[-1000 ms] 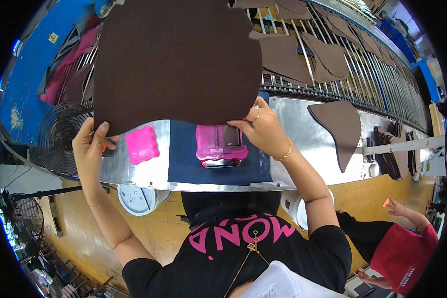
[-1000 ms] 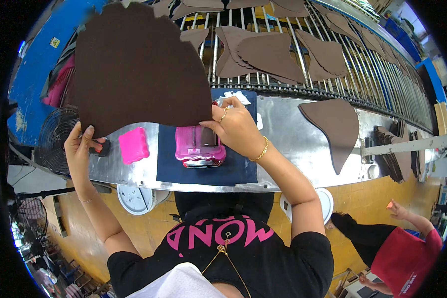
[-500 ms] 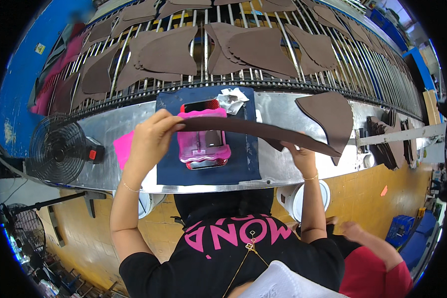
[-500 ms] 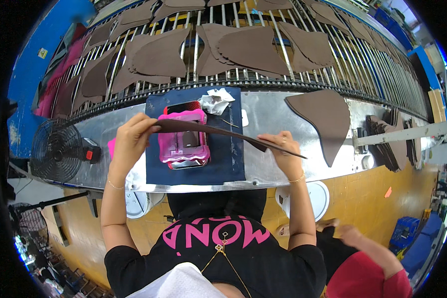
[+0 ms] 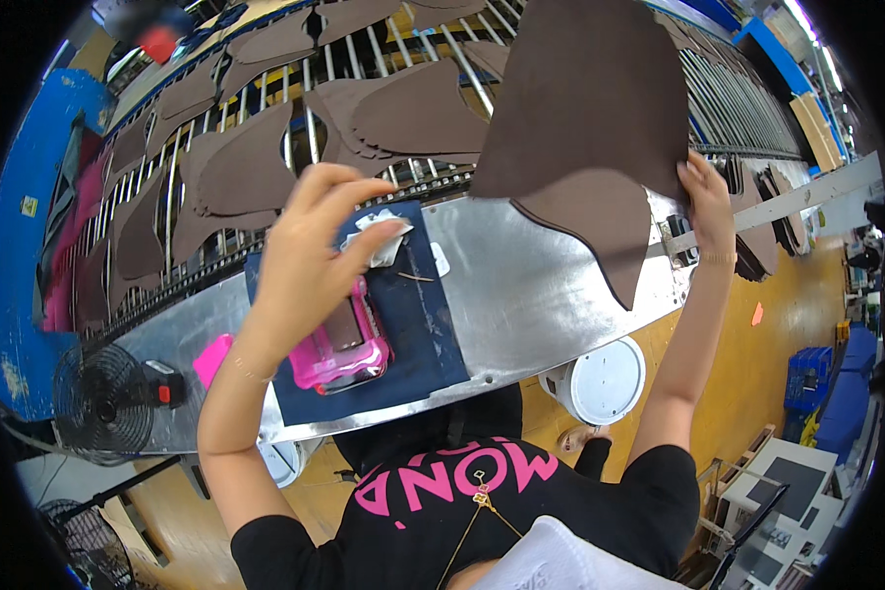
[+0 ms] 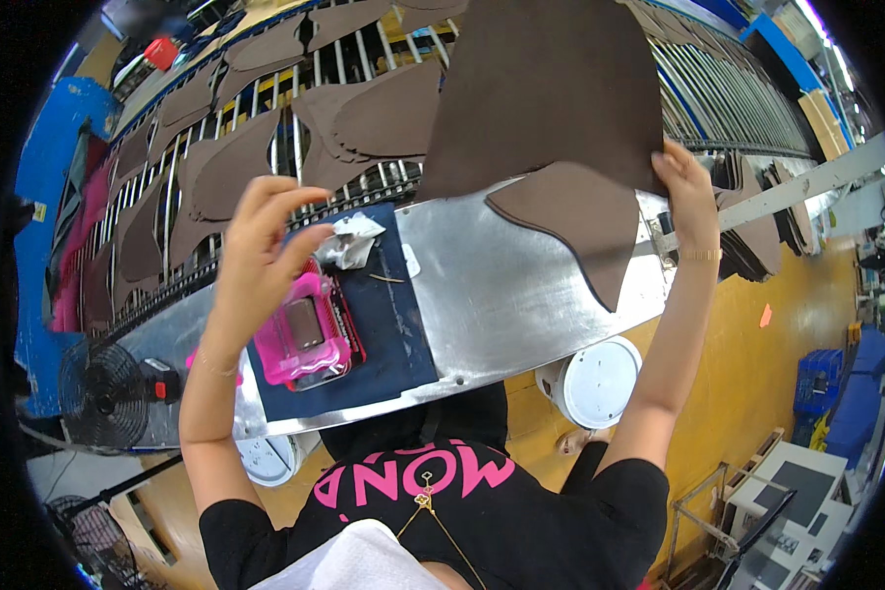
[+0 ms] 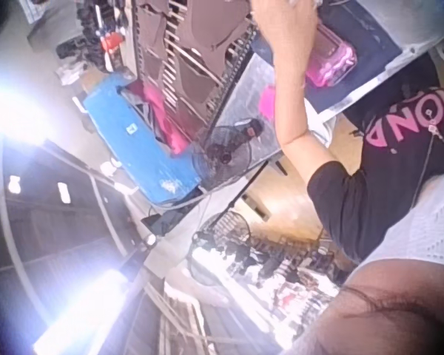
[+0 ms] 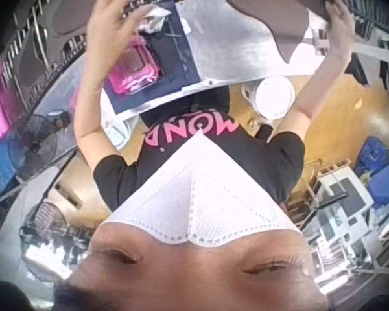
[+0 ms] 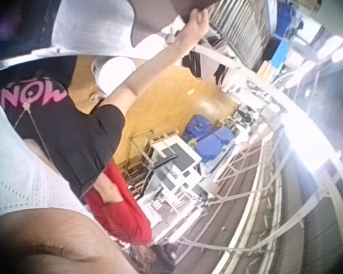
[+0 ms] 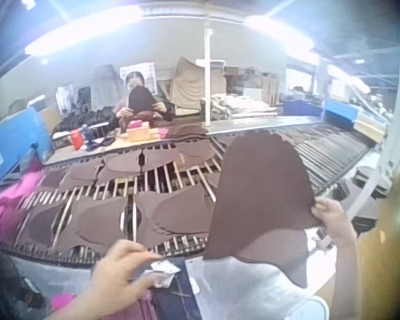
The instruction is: The person repeatedly picks up brown fabric pieces from a conveyor belt, briefly holds them up, and places them into a growing stack on the table. The person continues this cycle throughout the clip, handling one piece at a time.
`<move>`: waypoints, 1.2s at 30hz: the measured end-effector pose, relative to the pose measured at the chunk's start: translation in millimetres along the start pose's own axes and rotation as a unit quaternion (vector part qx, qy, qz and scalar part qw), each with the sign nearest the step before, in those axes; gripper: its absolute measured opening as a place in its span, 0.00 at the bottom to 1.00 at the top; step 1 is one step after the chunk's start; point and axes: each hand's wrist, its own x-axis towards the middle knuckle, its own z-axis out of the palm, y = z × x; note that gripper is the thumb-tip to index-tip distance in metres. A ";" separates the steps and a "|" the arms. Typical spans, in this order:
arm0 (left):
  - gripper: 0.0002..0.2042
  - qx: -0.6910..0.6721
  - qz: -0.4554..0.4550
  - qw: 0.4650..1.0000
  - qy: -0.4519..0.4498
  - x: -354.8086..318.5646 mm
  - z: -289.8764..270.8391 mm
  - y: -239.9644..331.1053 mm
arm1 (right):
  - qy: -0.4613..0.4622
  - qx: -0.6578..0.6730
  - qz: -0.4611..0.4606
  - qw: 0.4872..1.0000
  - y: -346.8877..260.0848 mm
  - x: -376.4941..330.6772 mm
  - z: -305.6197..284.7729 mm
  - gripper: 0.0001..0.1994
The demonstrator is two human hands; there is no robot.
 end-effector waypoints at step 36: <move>0.13 -0.133 -0.298 0.926 0.193 -120.8 -37.1 -118.7 | 0.228 -0.534 0.267 0.769 124.5 -96.4 35.1 0.38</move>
